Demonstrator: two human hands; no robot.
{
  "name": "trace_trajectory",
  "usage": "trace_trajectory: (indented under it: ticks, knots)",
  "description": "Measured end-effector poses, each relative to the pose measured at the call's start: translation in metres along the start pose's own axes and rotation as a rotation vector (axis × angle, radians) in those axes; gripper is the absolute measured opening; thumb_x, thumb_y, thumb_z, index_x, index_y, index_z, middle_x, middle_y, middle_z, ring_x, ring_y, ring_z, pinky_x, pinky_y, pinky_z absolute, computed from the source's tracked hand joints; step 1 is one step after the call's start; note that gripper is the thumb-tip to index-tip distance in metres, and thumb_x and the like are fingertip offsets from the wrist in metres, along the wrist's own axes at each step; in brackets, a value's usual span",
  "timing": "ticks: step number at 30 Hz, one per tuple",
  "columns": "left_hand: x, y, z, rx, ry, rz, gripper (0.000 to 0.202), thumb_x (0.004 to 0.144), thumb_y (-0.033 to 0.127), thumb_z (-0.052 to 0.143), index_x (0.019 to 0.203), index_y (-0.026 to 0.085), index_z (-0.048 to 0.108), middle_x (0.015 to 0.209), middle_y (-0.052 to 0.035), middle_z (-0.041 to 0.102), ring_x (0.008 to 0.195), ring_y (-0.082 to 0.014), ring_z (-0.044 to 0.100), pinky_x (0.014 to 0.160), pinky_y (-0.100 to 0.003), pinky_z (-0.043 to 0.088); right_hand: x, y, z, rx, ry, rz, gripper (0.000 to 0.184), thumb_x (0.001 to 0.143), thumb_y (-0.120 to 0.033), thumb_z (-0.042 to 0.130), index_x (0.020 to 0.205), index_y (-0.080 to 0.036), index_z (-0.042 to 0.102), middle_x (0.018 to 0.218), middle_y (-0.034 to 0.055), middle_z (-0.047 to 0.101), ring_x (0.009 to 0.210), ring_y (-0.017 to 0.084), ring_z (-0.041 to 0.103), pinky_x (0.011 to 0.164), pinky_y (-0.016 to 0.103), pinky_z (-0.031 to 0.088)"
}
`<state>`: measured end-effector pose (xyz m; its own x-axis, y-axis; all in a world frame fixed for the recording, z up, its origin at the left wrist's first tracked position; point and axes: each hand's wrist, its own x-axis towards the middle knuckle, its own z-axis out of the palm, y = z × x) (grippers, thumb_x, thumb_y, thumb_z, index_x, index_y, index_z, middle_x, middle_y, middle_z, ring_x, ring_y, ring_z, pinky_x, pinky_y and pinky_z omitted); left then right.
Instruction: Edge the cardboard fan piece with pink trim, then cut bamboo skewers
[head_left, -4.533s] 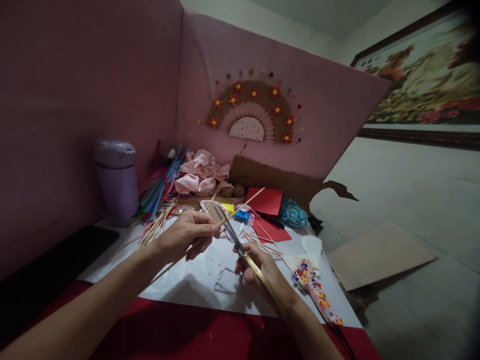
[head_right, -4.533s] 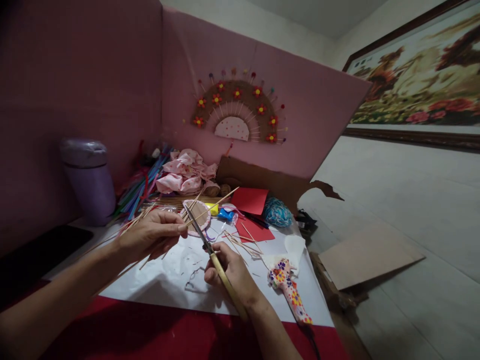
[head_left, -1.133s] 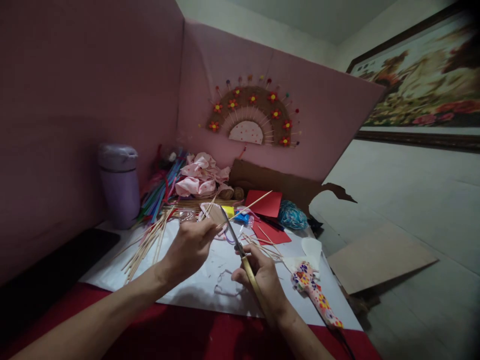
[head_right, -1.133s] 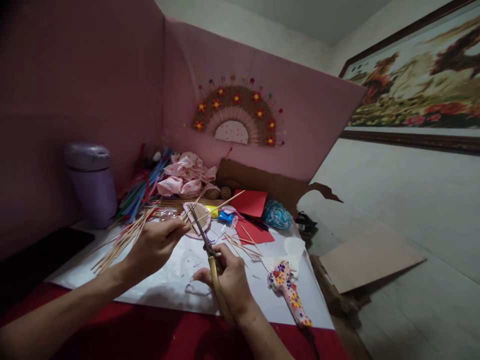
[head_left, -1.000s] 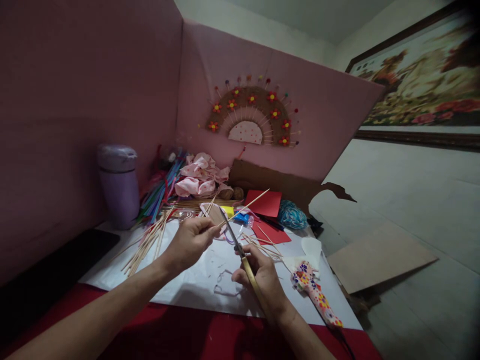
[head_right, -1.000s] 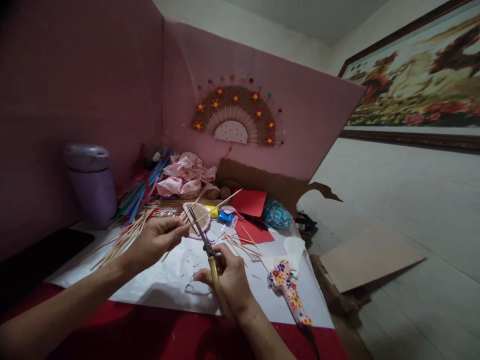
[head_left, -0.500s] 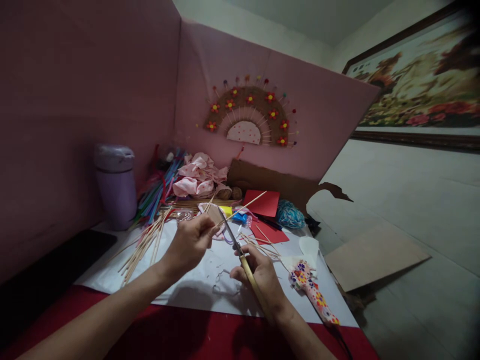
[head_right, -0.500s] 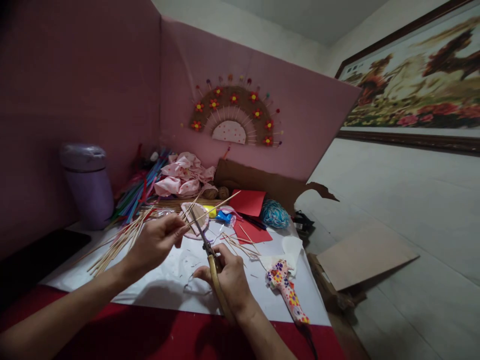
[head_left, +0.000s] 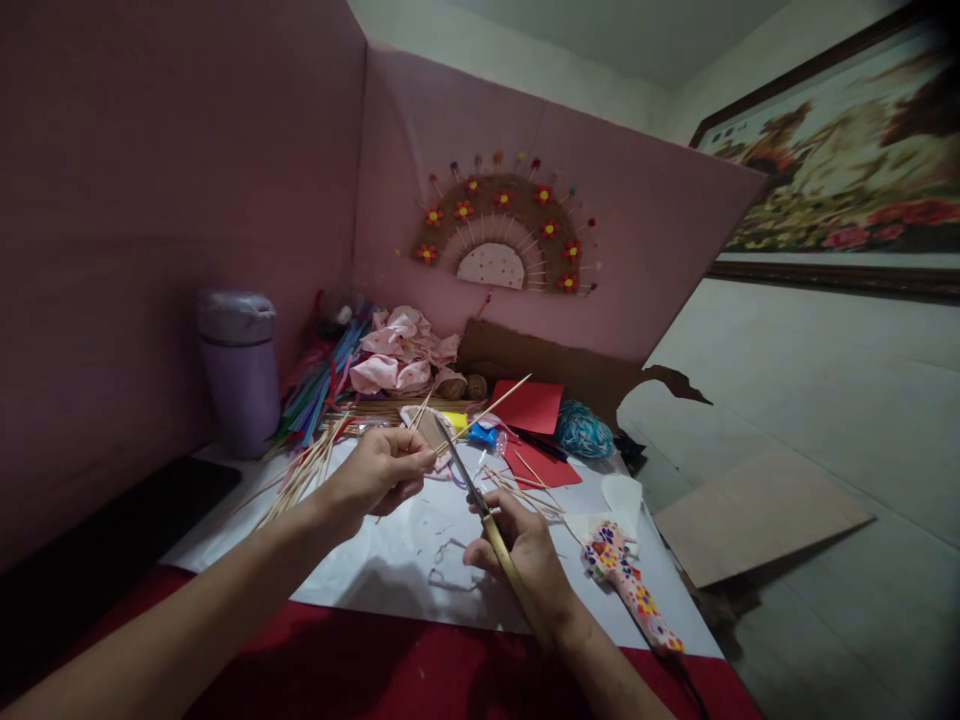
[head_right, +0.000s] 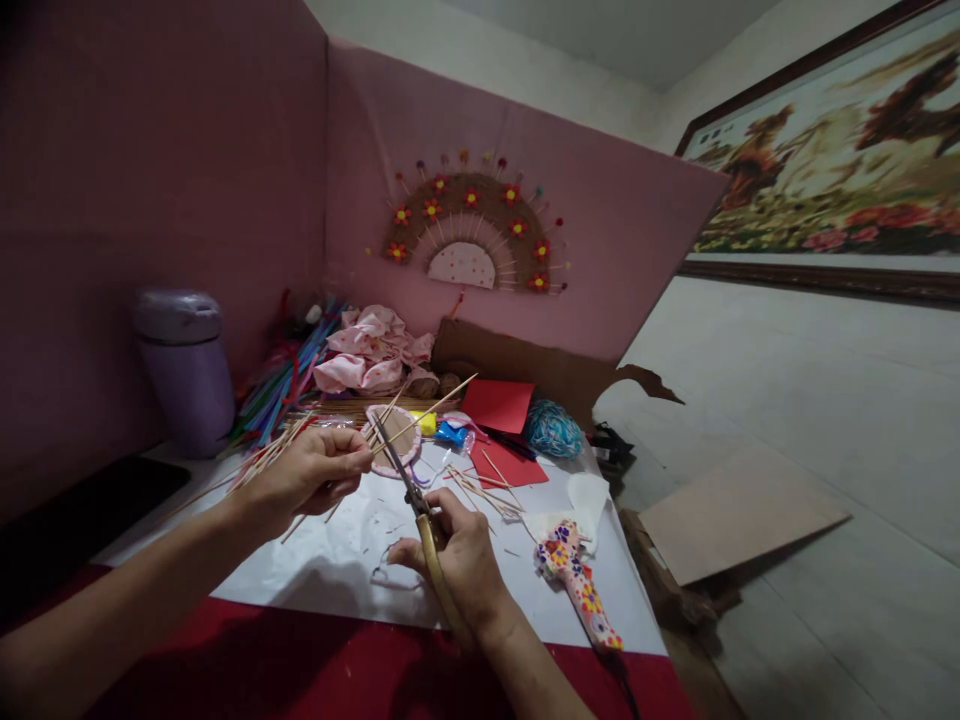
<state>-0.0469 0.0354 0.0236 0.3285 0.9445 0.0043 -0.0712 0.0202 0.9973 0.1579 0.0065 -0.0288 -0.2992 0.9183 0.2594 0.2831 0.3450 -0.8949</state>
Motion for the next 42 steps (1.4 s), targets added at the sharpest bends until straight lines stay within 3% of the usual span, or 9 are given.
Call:
trace_trajectory:
  ticks: [5,10,14,18,26,30,34,37,42]
  knots:
    - [0.003,-0.001,-0.005,-0.134,-0.144,-0.153,0.031,0.067,0.037,0.064,0.059,0.019,0.040,0.038,0.0083,0.039,0.028,-0.0016,0.015,0.029,-0.017,0.010,0.001,-0.001,-0.001,-0.006,-0.013,0.006,0.036,0.064,-0.037,0.076,0.087,-0.019,0.053,0.051,-0.0092,0.038,0.049,0.008,0.030,0.045,0.020,0.023]
    - [0.004,-0.016,0.006,0.504,0.346,0.442,0.022,0.078,0.033,0.054,0.063,0.016,0.053,0.052,-0.0004,0.053,0.043,-0.0084,0.042,0.043,-0.020,0.029,0.001,-0.006,0.002,-0.053,0.060,0.049,0.032,0.064,-0.036,0.075,0.080,-0.018,0.053,0.050,-0.0097,0.034,0.049,0.008,0.028,0.043,0.019,0.021]
    - [0.001,-0.023,0.007,0.876,0.470,0.736,0.021,0.082,0.025,0.049,0.064,0.016,0.055,0.054,0.0002,0.051,0.050,-0.0096,0.043,0.053,-0.023,0.031,0.001,-0.009,0.003,-0.051,0.064,0.048,0.033,0.064,-0.036,0.075,0.081,-0.018,0.053,0.049,-0.0098,0.034,0.048,0.008,0.028,0.043,0.019,0.021]
    - [0.000,-0.014,0.008,0.572,0.358,0.502,0.023,0.079,0.027,0.053,0.059,0.017,0.049,0.046,0.0035,0.045,0.043,-0.0075,0.038,0.045,-0.020,0.029,0.001,-0.006,0.003,-0.046,0.057,0.021,0.034,0.064,-0.037,0.076,0.081,-0.018,0.053,0.050,-0.0097,0.034,0.048,0.008,0.028,0.043,0.020,0.021]
    - [0.004,-0.006,-0.003,-0.227,-0.136,-0.125,0.029,0.070,0.031,0.062,0.058,0.019,0.038,0.037,0.0094,0.038,0.028,-0.0015,0.014,0.029,-0.016,0.008,0.001,-0.005,0.002,-0.045,0.025,-0.010,0.036,0.063,-0.036,0.076,0.084,-0.018,0.053,0.050,-0.0098,0.036,0.049,0.008,0.030,0.044,0.020,0.023]
    - [0.006,-0.012,0.001,-0.111,-0.017,-0.047,0.026,0.073,0.032,0.060,0.060,0.019,0.042,0.039,0.0077,0.042,0.028,-0.0023,0.017,0.030,-0.017,0.010,0.002,-0.004,0.002,-0.049,0.044,0.011,0.034,0.063,-0.036,0.076,0.081,-0.018,0.054,0.049,-0.0099,0.035,0.048,0.008,0.028,0.043,0.019,0.022]
    - [0.005,-0.017,0.009,0.382,0.370,0.401,0.021,0.078,0.032,0.057,0.064,0.016,0.053,0.052,0.0007,0.055,0.044,-0.0081,0.044,0.044,-0.020,0.032,0.003,-0.002,0.001,-0.063,0.070,0.030,0.033,0.064,-0.036,0.076,0.079,-0.018,0.054,0.050,-0.0096,0.034,0.048,0.008,0.029,0.043,0.019,0.022]
    - [0.002,-0.018,0.009,0.700,0.491,0.633,0.017,0.078,0.026,0.057,0.064,0.016,0.056,0.055,0.0010,0.054,0.052,-0.0097,0.047,0.055,-0.023,0.034,0.003,-0.001,0.001,-0.062,0.054,0.026,0.034,0.064,-0.037,0.076,0.081,-0.017,0.054,0.050,-0.0097,0.034,0.048,0.007,0.029,0.043,0.019,0.021]
    - [0.001,-0.009,0.006,0.436,0.341,0.420,0.023,0.076,0.029,0.057,0.057,0.016,0.050,0.043,0.0051,0.043,0.040,-0.0067,0.036,0.042,-0.019,0.027,0.002,-0.001,0.002,-0.033,0.015,0.036,0.037,0.064,-0.042,0.075,0.082,-0.018,0.054,0.050,-0.0099,0.034,0.047,0.007,0.028,0.042,0.019,0.021]
